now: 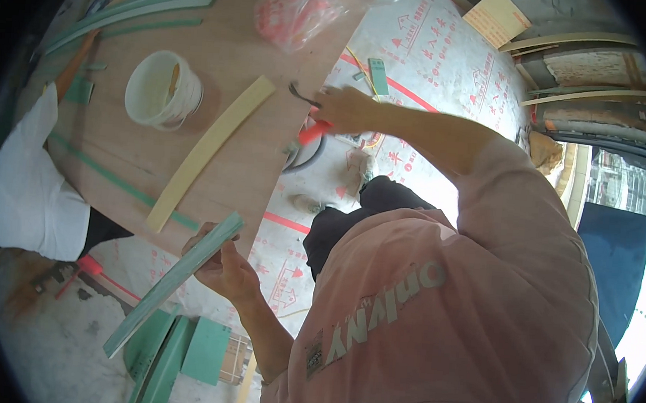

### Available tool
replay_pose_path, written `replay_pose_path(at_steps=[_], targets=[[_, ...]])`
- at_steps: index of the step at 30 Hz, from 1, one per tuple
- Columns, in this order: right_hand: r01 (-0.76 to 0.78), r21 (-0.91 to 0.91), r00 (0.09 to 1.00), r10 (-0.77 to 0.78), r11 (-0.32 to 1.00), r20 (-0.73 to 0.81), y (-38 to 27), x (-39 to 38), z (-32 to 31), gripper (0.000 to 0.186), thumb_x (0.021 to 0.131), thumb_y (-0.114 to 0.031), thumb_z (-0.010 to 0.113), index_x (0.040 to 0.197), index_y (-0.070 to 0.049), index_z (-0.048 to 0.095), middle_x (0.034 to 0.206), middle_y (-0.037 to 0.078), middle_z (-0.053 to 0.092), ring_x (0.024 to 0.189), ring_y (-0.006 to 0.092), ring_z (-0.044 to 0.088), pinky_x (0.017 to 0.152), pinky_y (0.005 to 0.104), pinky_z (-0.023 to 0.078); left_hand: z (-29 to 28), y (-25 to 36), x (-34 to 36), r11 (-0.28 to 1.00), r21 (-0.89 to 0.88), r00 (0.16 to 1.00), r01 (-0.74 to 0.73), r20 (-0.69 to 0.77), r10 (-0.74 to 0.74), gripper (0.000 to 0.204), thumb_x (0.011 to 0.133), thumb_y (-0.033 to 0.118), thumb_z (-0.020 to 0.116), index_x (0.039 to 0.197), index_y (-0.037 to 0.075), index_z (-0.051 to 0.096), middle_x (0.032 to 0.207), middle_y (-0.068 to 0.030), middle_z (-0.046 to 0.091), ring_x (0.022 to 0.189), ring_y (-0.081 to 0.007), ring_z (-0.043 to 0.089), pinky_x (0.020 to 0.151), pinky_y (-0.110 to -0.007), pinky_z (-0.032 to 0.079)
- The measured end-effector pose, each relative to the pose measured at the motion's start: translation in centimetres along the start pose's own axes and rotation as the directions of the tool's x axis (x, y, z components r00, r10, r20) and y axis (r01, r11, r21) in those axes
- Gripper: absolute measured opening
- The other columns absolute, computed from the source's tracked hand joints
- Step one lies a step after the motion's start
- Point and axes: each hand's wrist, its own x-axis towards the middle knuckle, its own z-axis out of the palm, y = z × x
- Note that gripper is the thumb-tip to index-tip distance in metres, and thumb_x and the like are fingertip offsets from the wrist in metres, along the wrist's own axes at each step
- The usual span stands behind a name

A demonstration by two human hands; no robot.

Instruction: Measure, cut, apply adhesive to, and nail trim pieces to the edges of wall panels using hand tools and a pneumatic nail gun.

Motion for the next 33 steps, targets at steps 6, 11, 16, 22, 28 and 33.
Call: replay_pose_path(at_steps=[6, 11, 16, 22, 28, 33], targets=[[-0.431, 0.194, 0.837, 0.310, 0.881, 0.451, 8.2, -17.6, 3.6, 0.035, 0.080, -0.042, 0.069, 0.102, -0.015, 0.070, 0.103, 0.015, 0.064, 0.099, 0.0349, 0.065, 0.083, 0.0484, 0.052, 7.9, 0.0, 0.3, 1.000, 0.000, 0.999, -0.026, 0.040, 0.026, 0.030, 0.085, 0.004, 0.070, 0.102, 0.000, 0.046, 0.086, -0.0160, 0.060, 0.074, -0.0185, 0.058, 0.066, -0.029, 0.051], [-0.782, 0.354, 0.624, 0.631, 0.514, 0.462, 17.8, -29.6, 12.3, 0.050, 0.068, -0.047, 0.080, 0.102, -0.012, 0.074, 0.100, 0.016, 0.071, 0.097, 0.0323, 0.067, 0.085, 0.0426, 0.053, 16.7, 1.2, 1.5, 0.998, -0.041, 0.985, 0.046, 0.171, -0.038, 0.036, 0.082, -0.004, 0.071, 0.106, 0.003, 0.045, 0.100, -0.0176, 0.059, 0.081, -0.0177, 0.060, 0.069, -0.027, 0.052], [-0.945, 0.258, 0.306, 0.816, 0.200, 0.490, 20.6, -34.5, 12.8, 0.053, 0.066, -0.047, 0.079, 0.098, -0.005, 0.075, 0.092, 0.016, 0.073, 0.086, 0.0306, 0.070, 0.078, 0.0408, 0.055, 22.2, 0.6, 5.3, 0.981, -0.089, 0.885, -0.175, 0.422, 0.196, 0.032, 0.083, -0.002, 0.069, 0.107, 0.003, 0.047, 0.104, -0.0132, 0.057, 0.096, -0.0218, 0.059, 0.085, -0.034, 0.051], [-0.961, 0.262, 0.086, 0.806, -0.087, 0.585, 18.2, -39.9, 12.0, 0.049, 0.067, -0.041, 0.081, 0.097, -0.003, 0.074, 0.084, 0.016, 0.072, 0.075, 0.0261, 0.070, 0.069, 0.0407, 0.055, 31.2, -0.3, 9.1, 0.983, -0.147, 0.811, -0.113, 0.558, 0.177, 0.037, 0.083, 0.001, 0.071, 0.111, 0.004, 0.046, 0.104, -0.0080, 0.051, 0.101, -0.0232, 0.057, 0.089, -0.036, 0.049], [-0.867, 0.340, -0.040, 0.731, -0.363, 0.681, 15.4, -43.5, 14.7, 0.041, 0.073, -0.038, 0.079, 0.094, -0.003, 0.075, 0.079, 0.012, 0.070, 0.071, 0.0213, 0.068, 0.065, 0.0374, 0.052, 40.8, -0.6, 12.4, 0.984, -0.161, 0.654, -0.072, 0.737, 0.169, 0.046, 0.078, -0.001, 0.074, 0.114, 0.001, 0.046, 0.107, -0.0075, 0.047, 0.104, -0.0257, 0.054, 0.095, -0.042, 0.046], [-0.668, 0.430, -0.055, 0.617, -0.607, 0.785, 16.3, -45.4, 18.5, 0.034, 0.077, -0.035, 0.077, 0.090, -0.003, 0.074, 0.073, 0.008, 0.067, 0.063, 0.0181, 0.064, 0.057, 0.0356, 0.050, 52.3, -0.9, 14.5, 0.980, -0.194, 0.569, -0.053, 0.800, 0.189, 0.037, 0.080, 0.001, 0.073, 0.109, 0.001, 0.049, 0.105, -0.0076, 0.049, 0.100, -0.0229, 0.054, 0.089, -0.035, 0.047]])
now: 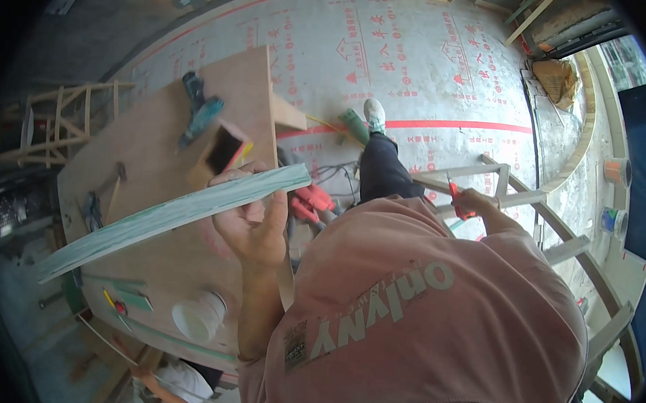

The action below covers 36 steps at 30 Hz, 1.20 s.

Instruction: Measure, cut, apply adhesive to, and nail trim pieces to the edges of wall panels using hand tools and a pneumatic nail gun.

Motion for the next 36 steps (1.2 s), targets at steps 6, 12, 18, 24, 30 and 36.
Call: replay_pose_path(at_steps=[6, 12, 18, 24, 30, 36], targets=[[-0.203, 0.452, 0.975, 0.136, 0.869, 0.176, 3.0, 3.3, 0.0, 0.031, 0.076, -0.037, 0.080, 0.086, -0.008, 0.072, 0.067, 0.005, 0.065, 0.056, 0.0176, 0.062, 0.048, 0.0362, 0.049, 9.0, -7.2, 15.3, 0.998, 0.061, 0.996, -0.031, 0.081, 0.026, 0.034, 0.082, 0.008, 0.072, 0.107, 0.002, 0.050, 0.099, -0.0062, 0.050, 0.098, -0.0222, 0.053, 0.085, -0.035, 0.045], [-0.394, 0.500, 0.919, 0.327, 0.771, 0.219, -0.8, -0.3, -5.6, 0.027, 0.080, -0.032, 0.076, 0.085, -0.006, 0.070, 0.067, 0.006, 0.063, 0.054, 0.0176, 0.060, 0.043, 0.0353, 0.046, 19.5, -16.0, 30.9, 0.993, -0.118, 0.972, 0.010, 0.235, 0.019, 0.031, 0.085, 0.010, 0.069, 0.108, 0.002, 0.050, 0.097, -0.0062, 0.050, 0.102, -0.0239, 0.053, 0.096, -0.041, 0.043], [-0.355, 0.607, 0.920, 0.382, 0.711, 0.091, -5.7, 0.7, -15.5, 0.034, 0.080, -0.032, 0.076, 0.090, -0.001, 0.068, 0.074, 0.009, 0.065, 0.059, 0.0187, 0.061, 0.048, 0.0361, 0.049, 24.5, -20.9, 39.9, 0.961, -0.222, 0.965, 0.163, 0.240, -0.108, 0.034, 0.085, 0.012, 0.072, 0.109, 0.002, 0.050, 0.106, -0.0088, 0.054, 0.113, -0.0241, 0.052, 0.101, -0.041, 0.042], [0.166, 0.505, 0.986, -0.147, 0.847, -0.077, -12.1, 11.8, -26.3, 0.022, 0.087, -0.022, 0.073, 0.092, -0.001, 0.067, 0.072, 0.010, 0.068, 0.052, 0.0199, 0.062, 0.045, 0.0331, 0.047, 21.7, -24.1, 48.9, 0.906, -0.283, 0.946, 0.316, 0.161, -0.280, 0.033, 0.086, 0.004, 0.070, 0.111, 0.000, 0.049, 0.105, -0.0108, 0.057, 0.095, -0.0175, 0.056, 0.085, -0.034, 0.049], [0.367, 0.150, 0.928, -0.373, 0.918, 0.013, -42.7, 23.4, -38.4, 0.026, 0.090, -0.025, 0.067, 0.076, -0.003, 0.066, 0.070, 0.014, 0.068, 0.054, 0.0218, 0.062, 0.049, 0.0362, 0.048, 14.7, -32.0, 59.2, 0.996, -0.061, 0.973, 0.066, -0.217, -0.078, 0.028, 0.077, 0.003, 0.075, 0.098, 0.005, 0.057, 0.094, -0.0046, 0.057, 0.086, -0.0154, 0.056, 0.082, -0.031, 0.046], [0.563, -0.193, 0.827, -0.548, 0.804, 0.127, -74.9, 37.3, -48.0, 0.026, 0.090, -0.024, 0.067, 0.075, -0.003, 0.066, 0.072, 0.014, 0.068, 0.056, 0.0224, 0.062, 0.051, 0.0370, 0.048, 5.1, -36.8, 69.0, 0.938, -0.343, 0.908, 0.056, -0.374, -0.190, 0.032, 0.079, 0.003, 0.073, 0.102, 0.003, 0.051, 0.092, -0.0046, 0.056, 0.083, -0.0132, 0.056, 0.077, -0.030, 0.047]])
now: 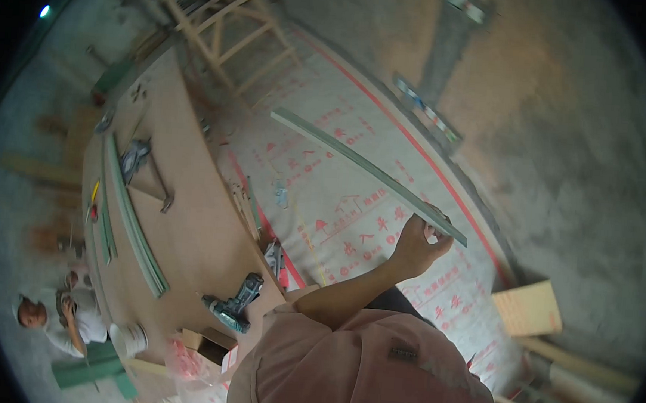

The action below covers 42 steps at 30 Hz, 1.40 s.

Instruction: Measure, cut, apply adhesive to, and nail trim pieces to the edges of wall panels using hand tools and a pneumatic nail gun.

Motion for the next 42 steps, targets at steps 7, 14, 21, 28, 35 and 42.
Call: replay_pose_path(at_steps=[7, 14, 21, 28, 35, 42], targets=[[0.179, -0.249, 0.973, -0.134, 0.952, 0.187, -11.4, 22.4, -4.1, 0.025, 0.089, -0.024, 0.067, 0.075, -0.003, 0.066, 0.074, 0.015, 0.068, 0.059, 0.0231, 0.063, 0.053, 0.0379, 0.049, -9.3, 4.6, 10.5, 0.993, 0.115, 0.939, -0.011, -0.341, 0.050, 0.037, 0.079, 0.004, 0.072, 0.107, 0.000, 0.049, 0.095, -0.0074, 0.058, 0.085, -0.0151, 0.059, 0.075, -0.032, 0.050], [0.552, -0.511, 0.770, -0.166, 0.659, 0.617, -26.8, 47.2, -2.4, 0.025, 0.089, -0.023, 0.066, 0.075, -0.003, 0.066, 0.076, 0.015, 0.069, 0.061, 0.0238, 0.064, 0.054, 0.0389, 0.050, -18.4, 6.2, 20.4, 0.951, 0.302, 0.772, 0.067, -0.619, 0.142, 0.041, 0.078, 0.010, 0.071, 0.111, -0.001, 0.049, 0.089, -0.0056, 0.056, 0.078, -0.0126, 0.055, 0.070, -0.030, 0.049], [0.742, -0.572, 0.638, -0.105, 0.351, 0.763, -51.1, 68.0, 1.9, 0.024, 0.089, -0.022, 0.066, 0.075, -0.003, 0.066, 0.079, 0.016, 0.069, 0.064, 0.0245, 0.064, 0.056, 0.0398, 0.050, -26.3, 12.7, 27.1, 0.931, 0.363, 0.532, 0.037, -0.795, 0.289, 0.048, 0.077, 0.009, 0.071, 0.117, -0.004, 0.048, 0.092, -0.0087, 0.060, 0.079, -0.0170, 0.060, 0.073, -0.032, 0.051], [0.201, -0.512, 0.835, 0.127, 0.835, 0.536, -80.7, 69.4, 16.8, 0.018, 0.088, -0.020, 0.063, 0.098, -0.005, 0.063, 0.081, 0.008, 0.062, 0.069, 0.0200, 0.063, 0.061, 0.0360, 0.052, -39.5, 15.8, 31.2, 0.899, 0.416, 0.243, 0.134, -0.894, 0.377, 0.033, 0.077, 0.007, 0.073, 0.103, -0.006, 0.057, 0.087, -0.0120, 0.064, 0.077, -0.0195, 0.065, 0.071, -0.034, 0.055], [0.569, -0.353, 0.694, -0.204, 0.742, 0.690, -100.8, 64.6, 30.2, 0.029, 0.081, -0.021, 0.076, 0.103, -0.003, 0.067, 0.088, 0.005, 0.066, 0.077, 0.0153, 0.062, 0.071, 0.0356, 0.051, -57.8, 25.0, 39.8, 0.860, 0.509, 0.240, 0.044, -0.841, 0.485, 0.020, 0.084, 0.000, 0.067, 0.102, -0.001, 0.059, 0.085, -0.0082, 0.065, 0.074, -0.0144, 0.061, 0.071, -0.028, 0.050], [0.789, -0.171, 0.544, -0.542, 0.590, 0.640, -120.3, 58.9, 41.7, 0.039, 0.079, -0.022, 0.078, 0.106, 0.002, 0.063, 0.097, 0.013, 0.064, 0.085, 0.0225, 0.063, 0.077, 0.0357, 0.051, -72.6, 36.4, 50.8, 0.825, 0.553, 0.286, -0.114, -0.777, 0.560, 0.023, 0.083, 0.000, 0.070, 0.102, 0.001, 0.058, 0.093, -0.0091, 0.064, 0.084, -0.0162, 0.061, 0.073, -0.029, 0.049]])
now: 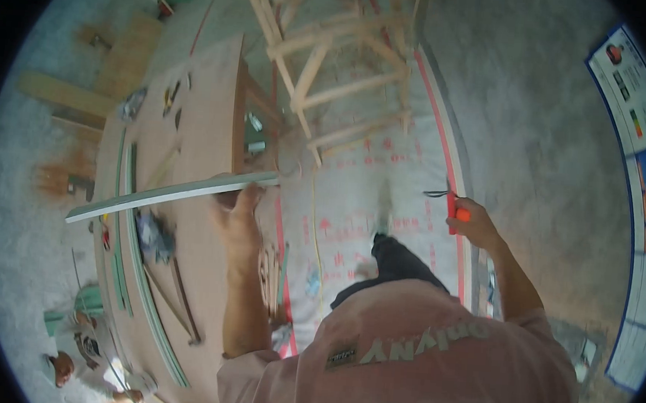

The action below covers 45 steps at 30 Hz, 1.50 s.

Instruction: Measure, cut, apply adhesive to, and nail trim pieces to the edges of wall panels using hand tools and a pneumatic nail gun.

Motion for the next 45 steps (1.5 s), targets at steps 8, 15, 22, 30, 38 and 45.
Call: replay_pose_path(at_steps=[8, 15, 22, 30, 38, 45], targets=[[0.630, -0.289, 0.740, -0.670, 0.721, -0.058, -21.5, 25.9, -5.0, 0.035, 0.082, -0.027, 0.072, 0.107, -0.005, 0.062, 0.104, 0.016, 0.062, 0.099, 0.0370, 0.061, 0.084, 0.0449, 0.050, 8.4, 4.3, 23.8, 0.958, 0.036, 0.955, -0.283, 0.100, 0.278, 0.019, 0.084, 0.007, 0.071, 0.099, 0.002, 0.060, 0.088, -0.0081, 0.063, 0.078, -0.0174, 0.059, 0.073, -0.034, 0.048], [0.646, -0.568, 0.507, -0.843, 0.510, -0.179, -44.0, 46.5, -9.8, 0.029, 0.083, -0.026, 0.066, 0.107, -0.010, 0.065, 0.102, 0.014, 0.064, 0.099, 0.0363, 0.064, 0.080, 0.0500, 0.052, 13.6, 14.2, 48.3, 0.903, -0.022, 0.881, -0.429, 0.210, 0.424, 0.016, 0.095, 0.011, 0.056, 0.100, -0.004, 0.062, 0.093, -0.0102, 0.064, 0.085, -0.0189, 0.061, 0.081, -0.034, 0.049], [0.470, -0.863, 0.659, -0.723, 0.182, 0.206, -52.6, 70.2, -8.8, 0.024, 0.087, -0.024, 0.060, 0.104, -0.010, 0.070, 0.113, 0.014, 0.067, 0.108, 0.0348, 0.065, 0.087, 0.0535, 0.051, 24.7, 22.9, 73.1, 0.842, -0.007, 0.803, -0.540, 0.295, 0.518, 0.029, 0.102, 0.018, 0.049, 0.116, -0.004, 0.062, 0.111, -0.0121, 0.064, 0.098, -0.0214, 0.062, 0.098, -0.037, 0.047], [0.589, -0.772, 0.762, -0.484, 0.240, 0.431, -53.1, 76.0, -5.5, 0.031, 0.084, -0.030, 0.067, 0.111, -0.014, 0.071, 0.132, 0.012, 0.057, 0.121, 0.0346, 0.055, 0.094, 0.0615, 0.046, 28.2, 27.0, 87.2, 0.945, 0.127, 0.877, -0.300, 0.427, 0.221, 0.028, 0.092, 0.017, 0.063, 0.109, -0.005, 0.065, 0.104, -0.0096, 0.066, 0.094, -0.0193, 0.063, 0.092, -0.032, 0.049], [0.112, -0.683, 0.961, -0.254, 0.721, -0.110, -51.1, 71.9, -10.7, 0.047, 0.079, -0.044, 0.073, 0.112, -0.010, 0.067, 0.115, 0.013, 0.064, 0.108, 0.0336, 0.062, 0.086, 0.0508, 0.052, 30.7, 26.0, 85.7, 0.977, 0.212, 0.840, -0.008, 0.531, -0.108, 0.040, 0.075, 0.013, 0.074, 0.108, -0.002, 0.056, 0.082, -0.0076, 0.064, 0.073, -0.0178, 0.065, 0.070, -0.032, 0.053], [0.097, -0.745, 0.990, -0.142, 0.660, 0.002, -48.5, 69.7, -12.2, 0.021, 0.085, -0.023, 0.060, 0.094, -0.009, 0.073, 0.097, 0.013, 0.072, 0.090, 0.0307, 0.071, 0.073, 0.0511, 0.054, 29.9, 25.5, 85.4, 0.968, 0.225, 0.849, 0.107, 0.487, -0.207, 0.045, 0.069, 0.015, 0.077, 0.104, 0.001, 0.053, 0.087, -0.0123, 0.065, 0.069, -0.0192, 0.064, 0.058, -0.031, 0.053]])
